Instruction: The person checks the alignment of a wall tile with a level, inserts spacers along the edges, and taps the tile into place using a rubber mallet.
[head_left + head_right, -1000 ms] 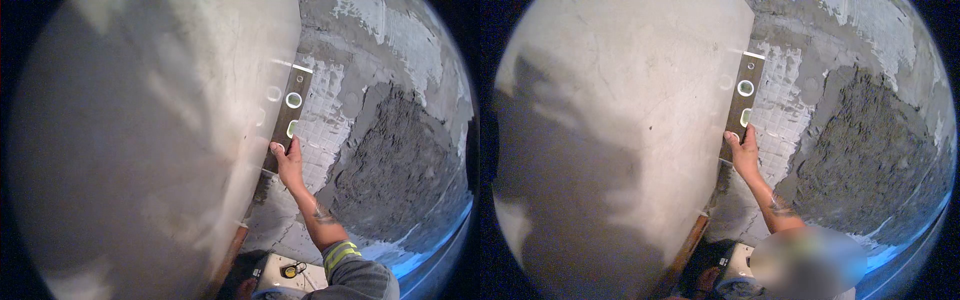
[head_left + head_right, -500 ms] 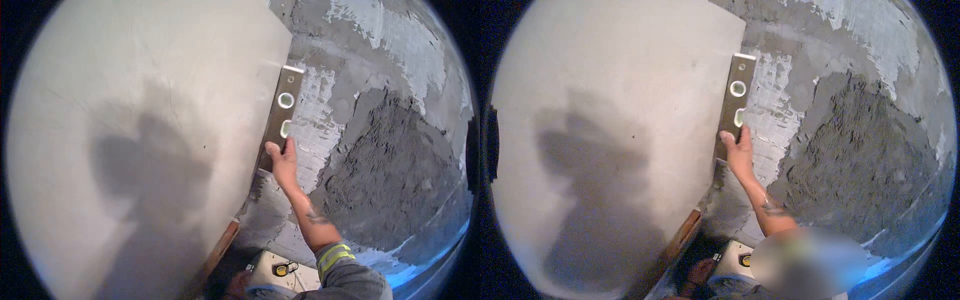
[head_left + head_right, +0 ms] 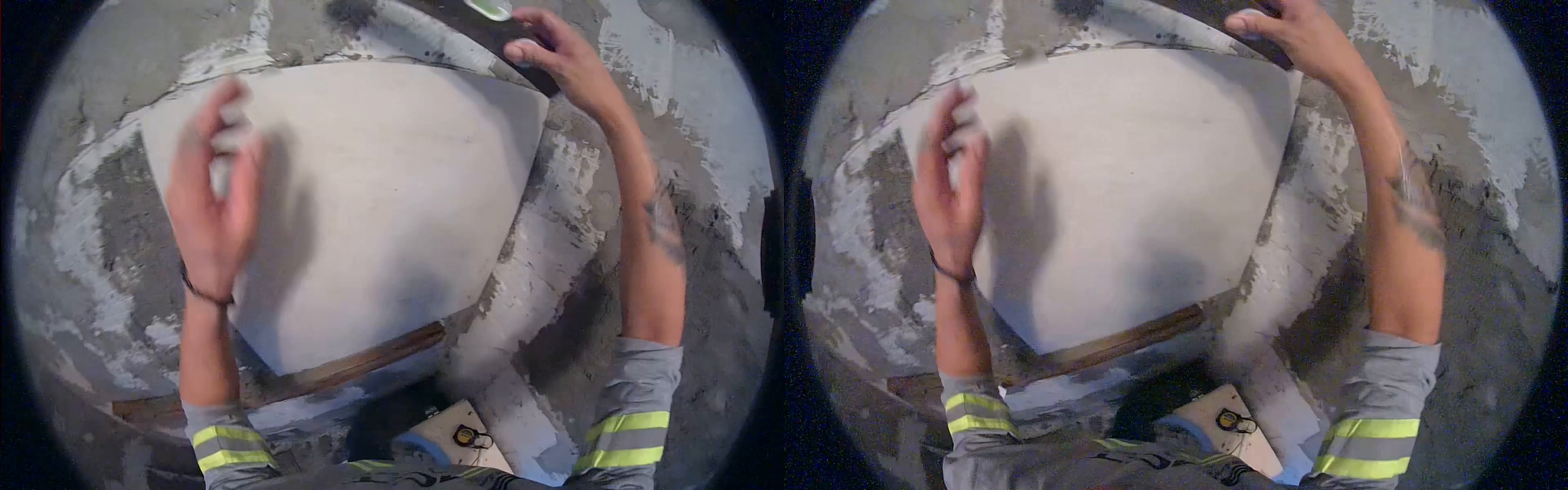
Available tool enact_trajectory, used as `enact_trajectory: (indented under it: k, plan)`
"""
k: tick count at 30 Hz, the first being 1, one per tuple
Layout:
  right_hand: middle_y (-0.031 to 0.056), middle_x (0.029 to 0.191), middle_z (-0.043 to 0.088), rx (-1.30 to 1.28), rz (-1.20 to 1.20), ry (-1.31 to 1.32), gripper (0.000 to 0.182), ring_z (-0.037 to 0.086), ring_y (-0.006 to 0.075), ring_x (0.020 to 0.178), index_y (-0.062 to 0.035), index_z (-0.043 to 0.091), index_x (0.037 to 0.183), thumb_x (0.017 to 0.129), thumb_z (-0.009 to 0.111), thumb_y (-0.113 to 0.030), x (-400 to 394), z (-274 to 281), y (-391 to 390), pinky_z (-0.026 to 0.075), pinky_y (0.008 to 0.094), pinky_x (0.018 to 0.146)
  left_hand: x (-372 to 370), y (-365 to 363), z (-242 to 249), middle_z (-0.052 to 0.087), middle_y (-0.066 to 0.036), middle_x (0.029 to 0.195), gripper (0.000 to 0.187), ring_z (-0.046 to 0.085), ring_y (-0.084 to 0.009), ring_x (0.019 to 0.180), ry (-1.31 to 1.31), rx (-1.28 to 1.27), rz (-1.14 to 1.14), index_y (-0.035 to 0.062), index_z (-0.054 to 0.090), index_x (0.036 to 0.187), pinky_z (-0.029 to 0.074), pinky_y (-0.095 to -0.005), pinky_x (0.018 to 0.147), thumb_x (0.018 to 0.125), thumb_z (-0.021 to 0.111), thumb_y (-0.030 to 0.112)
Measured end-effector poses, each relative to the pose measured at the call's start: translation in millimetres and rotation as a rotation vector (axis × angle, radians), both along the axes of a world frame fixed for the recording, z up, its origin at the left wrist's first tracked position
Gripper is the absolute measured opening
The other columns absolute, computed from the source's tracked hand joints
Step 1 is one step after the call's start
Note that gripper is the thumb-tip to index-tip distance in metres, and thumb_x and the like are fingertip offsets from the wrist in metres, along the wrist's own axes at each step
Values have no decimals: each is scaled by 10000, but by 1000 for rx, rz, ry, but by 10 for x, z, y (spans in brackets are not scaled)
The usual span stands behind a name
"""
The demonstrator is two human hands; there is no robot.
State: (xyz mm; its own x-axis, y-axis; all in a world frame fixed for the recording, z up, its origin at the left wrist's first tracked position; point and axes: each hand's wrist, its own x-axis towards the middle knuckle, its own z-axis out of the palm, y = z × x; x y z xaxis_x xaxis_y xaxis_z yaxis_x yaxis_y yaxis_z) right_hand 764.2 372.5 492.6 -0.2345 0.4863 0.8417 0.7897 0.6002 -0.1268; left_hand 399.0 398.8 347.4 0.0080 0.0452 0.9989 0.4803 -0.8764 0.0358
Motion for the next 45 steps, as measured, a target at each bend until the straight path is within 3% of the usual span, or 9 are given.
enact_trajectory:
  k: [3, 5, 8, 15, 16, 21, 25, 28, 45]
  plan:
    - [102, 1092, 668, -201, -15, -52, 463, 618, 200, 981, -14, 602, 1220, 868, 714, -293, -395, 180, -142, 478, 347, 857, -157, 181, 576, 657, -149, 1172, 434, 631, -256, 1026, -12, 152, 239, 61, 556, 1324, 509, -357, 849, 913, 637, 172]
    - [67, 1042, 671, -273, 30, -20, 402, 610, 179, 940, -45, 631, 1183, 874, 718, -286, -398, 269, 38, 471, 311, 840, -213, 187, 696, 666, -146, 1150, 439, 634, -239, 1011, 11, 219, 389, 66, 560, 1329, 510, -340, 841, 922, 640, 210]
    - [-2, 1016, 635, -273, 181, -154, 496, 567, 123, 932, -89, 637, 1219, 805, 776, -323, -344, 303, 352, 456, 271, 860, -114, 135, 732, 710, -130, 989, 350, 670, -195, 846, -10, -73, 191, 34, 643, 1213, 523, -312, 763, 922, 650, 229]
    - [-2, 1040, 639, -282, 150, -155, 459, 567, 110, 924, -105, 679, 1193, 795, 782, -309, -95, 318, 480, 456, 272, 846, 42, 316, 751, 720, -130, 902, 268, 673, -168, 813, -13, -115, 45, 38, 689, 1121, 517, -291, 754, 904, 673, 195]
    - [-8, 995, 638, -316, 187, -138, 450, 565, 104, 917, -96, 674, 1187, 796, 783, -293, -45, 312, 507, 453, 261, 843, 59, 239, 767, 719, -78, 991, 298, 635, -120, 902, 59, -202, 117, 12, 666, 1178, 491, -264, 820, 931, 653, 178]
    - [27, 955, 672, -189, 230, -33, 333, 602, 131, 907, -51, 683, 1083, 812, 767, -224, 137, 160, 655, 489, 279, 834, 287, 154, 771, 723, -96, 936, 297, 649, -120, 864, 72, -216, 212, 3, 679, 1131, 501, -265, 793, 889, 701, 173]
    - [-4, 995, 621, -322, 271, 15, 326, 565, 101, 937, -81, 692, 1092, 824, 759, -252, 171, 80, 701, 456, 265, 863, 376, 229, 788, 726, -98, 925, 338, 660, -122, 856, 29, -257, 248, 10, 670, 1152, 512, -268, 776, 860, 733, 167]
    - [27, 978, 580, -98, 225, -54, 300, 575, 148, 947, -94, 722, 1052, 823, 755, -285, 149, 26, 741, 459, 285, 856, 430, 187, 812, 715, -84, 883, 381, 647, -118, 819, -8, -281, 246, 12, 647, 1193, 506, -265, 758, 854, 736, 162]
    - [46, 1009, 605, -21, 174, -50, 328, 584, 171, 968, -77, 708, 1094, 831, 737, -271, 181, -87, 784, 471, 295, 859, 374, 281, 878, 649, -57, 862, 384, 593, -129, 785, 172, -207, 294, 22, 641, 1199, 497, -276, 747, 840, 739, 120]
